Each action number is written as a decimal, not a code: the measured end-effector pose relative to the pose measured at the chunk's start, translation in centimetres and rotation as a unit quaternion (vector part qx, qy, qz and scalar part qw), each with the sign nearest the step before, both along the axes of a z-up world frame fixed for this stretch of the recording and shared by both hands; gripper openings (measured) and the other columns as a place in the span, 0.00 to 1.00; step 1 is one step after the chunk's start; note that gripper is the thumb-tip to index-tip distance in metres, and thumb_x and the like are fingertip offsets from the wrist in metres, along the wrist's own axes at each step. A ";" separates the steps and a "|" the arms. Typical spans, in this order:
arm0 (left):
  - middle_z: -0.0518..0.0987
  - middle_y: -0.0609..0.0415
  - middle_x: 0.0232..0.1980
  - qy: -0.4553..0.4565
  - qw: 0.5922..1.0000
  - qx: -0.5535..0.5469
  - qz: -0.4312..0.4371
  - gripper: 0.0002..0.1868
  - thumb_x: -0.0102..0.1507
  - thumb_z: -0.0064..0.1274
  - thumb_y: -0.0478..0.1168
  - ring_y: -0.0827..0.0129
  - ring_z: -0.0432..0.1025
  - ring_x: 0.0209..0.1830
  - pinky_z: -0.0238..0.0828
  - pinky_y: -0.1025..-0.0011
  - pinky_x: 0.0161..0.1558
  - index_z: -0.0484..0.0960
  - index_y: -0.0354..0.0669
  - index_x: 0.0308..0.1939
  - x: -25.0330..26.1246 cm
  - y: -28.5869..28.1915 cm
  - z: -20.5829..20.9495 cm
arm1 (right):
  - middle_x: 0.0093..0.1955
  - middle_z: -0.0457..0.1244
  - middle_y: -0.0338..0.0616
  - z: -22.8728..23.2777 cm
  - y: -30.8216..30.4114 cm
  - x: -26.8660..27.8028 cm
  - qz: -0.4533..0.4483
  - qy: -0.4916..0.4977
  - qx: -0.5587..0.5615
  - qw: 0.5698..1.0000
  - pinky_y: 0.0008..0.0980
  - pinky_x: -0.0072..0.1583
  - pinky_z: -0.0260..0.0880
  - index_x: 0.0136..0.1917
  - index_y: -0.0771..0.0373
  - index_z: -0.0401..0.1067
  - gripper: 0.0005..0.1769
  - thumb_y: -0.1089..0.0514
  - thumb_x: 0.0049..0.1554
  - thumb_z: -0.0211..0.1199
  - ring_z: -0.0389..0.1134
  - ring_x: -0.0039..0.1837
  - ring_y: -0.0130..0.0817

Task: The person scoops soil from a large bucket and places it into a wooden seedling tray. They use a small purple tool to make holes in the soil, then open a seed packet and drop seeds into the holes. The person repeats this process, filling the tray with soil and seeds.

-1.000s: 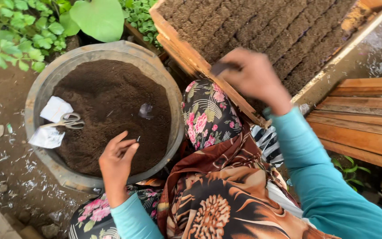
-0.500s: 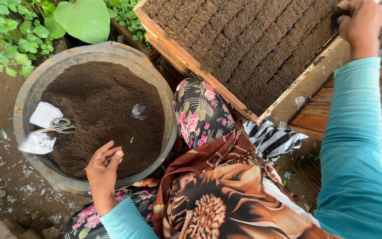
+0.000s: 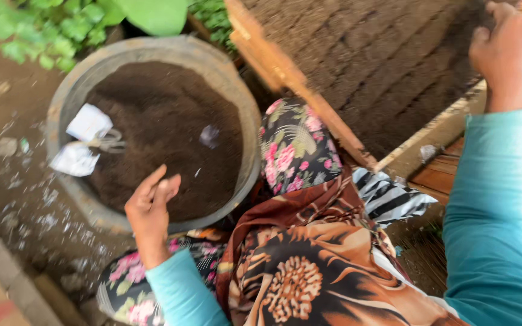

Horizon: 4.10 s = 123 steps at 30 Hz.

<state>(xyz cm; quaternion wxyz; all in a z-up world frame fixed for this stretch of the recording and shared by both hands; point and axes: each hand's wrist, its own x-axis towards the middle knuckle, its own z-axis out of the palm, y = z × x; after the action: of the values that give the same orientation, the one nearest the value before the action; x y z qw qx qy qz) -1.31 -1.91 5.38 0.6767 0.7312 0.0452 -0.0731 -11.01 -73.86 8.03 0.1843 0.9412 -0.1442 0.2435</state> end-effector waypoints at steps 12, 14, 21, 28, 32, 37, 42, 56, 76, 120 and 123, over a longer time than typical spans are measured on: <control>0.74 0.51 0.62 -0.167 0.972 0.133 0.099 0.39 0.51 0.35 0.18 0.65 0.71 0.57 0.70 0.61 0.61 0.79 0.51 0.62 1.0 3.3 -5.9 | 0.38 0.70 0.42 -11.4 47.9 18.6 0.255 0.148 0.458 0.838 0.54 0.50 0.71 0.38 0.50 0.78 0.05 0.59 0.52 0.63 0.71 0.46 0.56; 0.77 0.48 0.57 -0.170 0.973 0.112 0.106 0.36 0.52 0.36 0.18 0.64 0.75 0.52 0.73 0.61 0.57 0.80 0.47 0.59 1.1 3.4 -7.4 | 0.33 0.68 0.41 -13.8 49.7 18.8 0.222 0.185 0.498 0.818 0.53 0.48 0.70 0.33 0.52 0.74 0.07 0.60 0.52 0.60 0.70 0.41 0.53; 0.79 0.39 0.54 -0.104 0.989 0.106 0.026 0.22 0.64 0.42 0.22 0.50 0.77 0.51 0.77 0.51 0.47 0.78 0.41 0.60 0.4 2.4 -6.3 | 0.63 0.55 0.52 -17.2 50.8 19.2 0.196 0.252 0.497 0.807 0.57 0.61 0.68 0.62 0.62 0.64 0.18 0.63 0.60 0.64 0.58 0.68 0.56; 0.77 0.37 0.56 -0.059 0.989 0.132 0.012 0.18 0.66 0.47 0.27 0.50 0.77 0.52 0.78 0.52 0.47 0.77 0.39 0.60 0.7 0.7 -6.0 | 0.52 0.66 0.50 -15.1 50.9 18.8 0.261 0.235 0.650 0.674 0.58 0.57 0.68 0.51 0.62 0.72 0.04 0.62 0.62 0.61 0.66 0.62 0.54; 0.75 0.37 0.55 -0.059 0.992 0.112 0.018 0.20 0.63 0.59 0.36 0.50 0.77 0.49 0.79 0.56 0.45 0.77 0.34 0.58 1.8 -0.2 -7.2 | 0.45 0.69 0.49 -13.8 51.7 17.9 0.298 0.201 0.739 0.570 0.36 0.48 0.72 0.50 0.63 0.75 0.08 0.62 0.56 0.68 0.70 0.47 0.33; 0.82 0.56 0.33 -0.048 0.992 0.064 0.093 0.06 0.60 0.64 0.36 0.75 0.77 0.27 0.72 0.76 0.26 0.87 0.46 0.41 3.0 -1.1 -10.2 | 0.43 0.69 0.50 -12.0 53.0 16.3 0.316 0.207 0.781 0.498 0.31 0.46 0.74 0.48 0.66 0.75 0.07 0.64 0.55 0.68 0.70 0.44 0.31; 0.78 0.49 0.25 -0.090 0.987 0.059 0.120 0.03 0.64 0.60 0.34 0.72 0.72 0.24 0.66 0.70 0.24 0.85 0.38 0.37 2.3 0.0 -10.2 | 0.43 0.68 0.47 -7.9 53.2 14.4 0.342 0.144 0.728 0.577 0.29 0.44 0.74 0.52 0.62 0.75 0.07 0.65 0.59 0.65 0.72 0.44 0.30; 0.81 0.44 0.28 -0.039 0.988 -0.102 0.110 0.08 0.66 0.56 0.35 0.66 0.79 0.29 0.82 0.72 0.32 0.85 0.34 0.34 1.6 0.4 -8.1 | 0.38 0.66 0.46 -10.4 55.3 14.2 0.372 0.204 0.761 0.491 0.33 0.49 0.74 0.46 0.63 0.75 0.02 0.62 0.60 0.64 0.68 0.43 0.28; 0.78 0.39 0.37 -0.109 0.966 0.198 0.123 0.08 0.58 0.58 0.22 0.50 0.78 0.40 0.84 0.57 0.34 0.82 0.27 0.42 0.4 2.2 -6.9 | 0.85 0.28 0.51 -16.2 62.1 16.6 -0.095 -0.047 0.937 0.332 0.57 0.81 0.23 0.81 0.57 0.38 0.46 0.41 0.62 0.58 0.26 0.84 0.53; 0.73 0.36 0.55 -0.048 0.986 0.148 -0.067 0.26 0.54 0.67 0.28 0.36 0.73 0.54 0.82 0.47 0.47 0.78 0.32 0.55 0.0 2.3 -2.4 | 0.53 0.65 0.68 -9.2 52.3 15.3 0.395 0.358 0.707 0.465 0.52 0.55 0.78 0.47 0.73 0.62 0.03 0.74 0.62 0.48 0.71 0.55 0.52; 0.80 0.43 0.44 -0.028 0.991 0.043 -0.126 0.13 0.58 0.66 0.33 0.44 0.76 0.50 0.83 0.49 0.43 0.82 0.38 0.46 0.0 1.1 -2.5 | 0.53 0.69 0.55 -6.4 50.5 14.9 0.399 0.388 0.700 0.448 0.46 0.58 0.77 0.46 0.68 0.67 0.07 0.74 0.60 0.49 0.70 0.56 0.39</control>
<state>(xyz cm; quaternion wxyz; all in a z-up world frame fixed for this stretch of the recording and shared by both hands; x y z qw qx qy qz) -1.31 -0.85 2.85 0.6308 0.7615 -0.0631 -0.1352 3.84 -23.34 1.64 -0.6171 0.7030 0.2116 -0.2831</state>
